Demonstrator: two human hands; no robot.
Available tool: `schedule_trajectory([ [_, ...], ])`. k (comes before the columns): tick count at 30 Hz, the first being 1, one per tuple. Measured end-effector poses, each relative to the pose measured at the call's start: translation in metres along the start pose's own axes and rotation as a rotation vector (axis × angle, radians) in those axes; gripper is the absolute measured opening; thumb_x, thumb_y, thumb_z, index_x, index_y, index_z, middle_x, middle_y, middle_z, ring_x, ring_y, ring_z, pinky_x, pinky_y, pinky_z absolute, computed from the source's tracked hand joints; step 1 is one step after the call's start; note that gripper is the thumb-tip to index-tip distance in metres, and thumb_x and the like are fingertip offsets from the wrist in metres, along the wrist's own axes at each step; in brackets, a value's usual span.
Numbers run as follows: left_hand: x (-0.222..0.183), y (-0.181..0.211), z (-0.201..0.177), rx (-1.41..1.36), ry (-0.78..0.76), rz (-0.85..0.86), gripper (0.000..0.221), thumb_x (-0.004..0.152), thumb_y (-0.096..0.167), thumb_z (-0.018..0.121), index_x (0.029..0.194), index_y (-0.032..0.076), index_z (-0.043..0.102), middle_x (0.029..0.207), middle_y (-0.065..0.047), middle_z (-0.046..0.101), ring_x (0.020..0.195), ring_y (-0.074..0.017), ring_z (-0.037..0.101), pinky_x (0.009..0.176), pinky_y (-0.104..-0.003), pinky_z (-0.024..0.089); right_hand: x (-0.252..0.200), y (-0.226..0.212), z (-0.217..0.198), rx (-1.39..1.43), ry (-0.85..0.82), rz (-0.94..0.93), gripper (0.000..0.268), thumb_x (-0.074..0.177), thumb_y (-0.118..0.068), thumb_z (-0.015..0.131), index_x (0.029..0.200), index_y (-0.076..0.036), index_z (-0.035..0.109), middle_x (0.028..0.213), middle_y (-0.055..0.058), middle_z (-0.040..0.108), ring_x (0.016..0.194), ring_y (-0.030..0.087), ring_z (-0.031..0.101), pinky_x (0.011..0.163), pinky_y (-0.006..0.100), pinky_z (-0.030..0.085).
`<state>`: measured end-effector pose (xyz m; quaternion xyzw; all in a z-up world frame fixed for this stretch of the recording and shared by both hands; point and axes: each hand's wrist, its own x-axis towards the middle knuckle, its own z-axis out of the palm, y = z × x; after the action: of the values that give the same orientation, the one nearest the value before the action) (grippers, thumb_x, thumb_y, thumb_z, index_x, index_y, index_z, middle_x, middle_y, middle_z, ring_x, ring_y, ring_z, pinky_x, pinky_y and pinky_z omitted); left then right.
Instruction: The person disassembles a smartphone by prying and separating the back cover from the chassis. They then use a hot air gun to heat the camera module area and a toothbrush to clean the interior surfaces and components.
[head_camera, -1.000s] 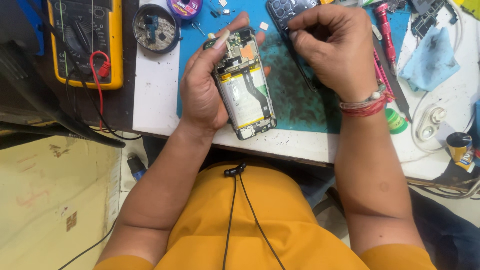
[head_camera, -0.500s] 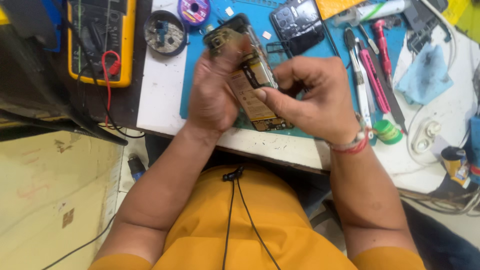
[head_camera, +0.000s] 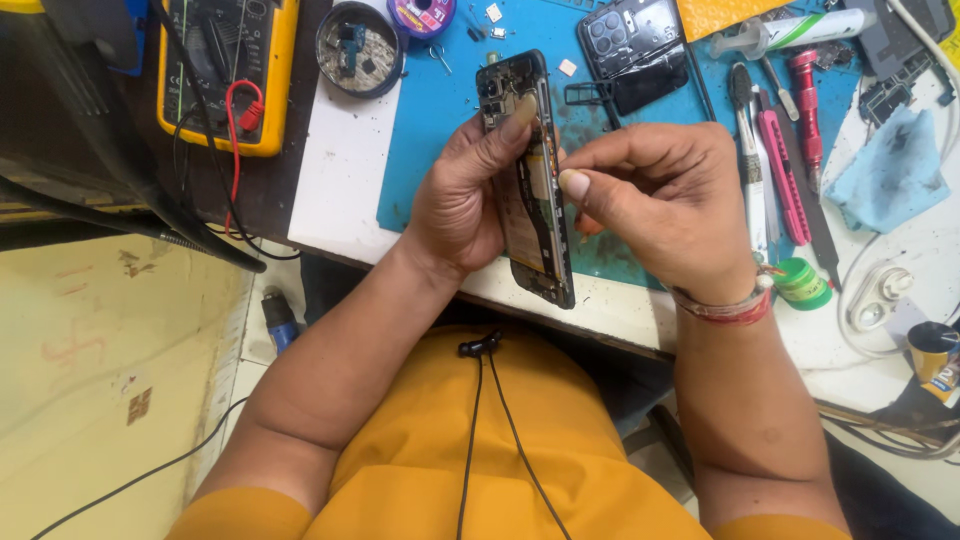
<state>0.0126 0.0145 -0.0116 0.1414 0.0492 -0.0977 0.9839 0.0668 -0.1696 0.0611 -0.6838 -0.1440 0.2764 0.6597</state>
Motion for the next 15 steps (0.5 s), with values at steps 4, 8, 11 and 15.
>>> schedule_trajectory([
  [4, -0.0012, 0.0008, -0.0010, 0.002, -0.012, 0.000, 0.017, 0.111, 0.018, 0.064, 0.113, 0.003, 0.068, 0.094, -0.008, 0.073, 0.084, -0.0140, 0.072, 0.077, -0.027, 0.060, 0.0002, -0.0008, 0.0000, -0.003, -0.013, 0.001, 0.007, 0.096, 0.002, 0.073, 0.101, 0.006, 0.074, 0.084, 0.007, 0.073, 0.069, 0.007, 0.067, 0.063, 0.020, 0.055],
  [8, -0.0018, 0.0019, -0.0010, 0.010, -0.011, -0.017, 0.016, 0.110, 0.017, 0.064, 0.115, 0.003, 0.067, 0.098, -0.008, 0.074, 0.088, -0.0155, 0.072, 0.080, -0.030, 0.061, -0.0004, -0.0019, -0.0003, -0.013, -0.017, 0.007, 0.006, 0.096, 0.001, 0.073, 0.099, 0.006, 0.074, 0.082, 0.008, 0.073, 0.068, 0.007, 0.067, 0.063, 0.021, 0.056],
  [11, -0.0022, 0.0027, 0.0000, 0.023, -0.019, -0.020, 0.017, 0.110, 0.017, 0.064, 0.116, 0.002, 0.067, 0.096, -0.009, 0.074, 0.087, -0.0155, 0.073, 0.079, -0.029, 0.061, -0.0010, -0.0027, -0.0004, -0.013, -0.014, 0.008, 0.006, 0.095, 0.001, 0.074, 0.098, 0.006, 0.074, 0.082, 0.008, 0.073, 0.068, 0.007, 0.067, 0.063, 0.021, 0.056],
  [15, -0.0024, 0.0029, 0.0014, 0.030, -0.006, -0.028, 0.018, 0.109, 0.018, 0.064, 0.118, 0.002, 0.067, 0.100, -0.009, 0.074, 0.086, -0.0149, 0.073, 0.078, -0.029, 0.061, -0.0021, -0.0038, -0.0002, -0.039, -0.003, 0.005, 0.005, 0.095, 0.001, 0.075, 0.097, 0.005, 0.074, 0.081, 0.007, 0.072, 0.068, 0.007, 0.066, 0.062, 0.020, 0.056],
])
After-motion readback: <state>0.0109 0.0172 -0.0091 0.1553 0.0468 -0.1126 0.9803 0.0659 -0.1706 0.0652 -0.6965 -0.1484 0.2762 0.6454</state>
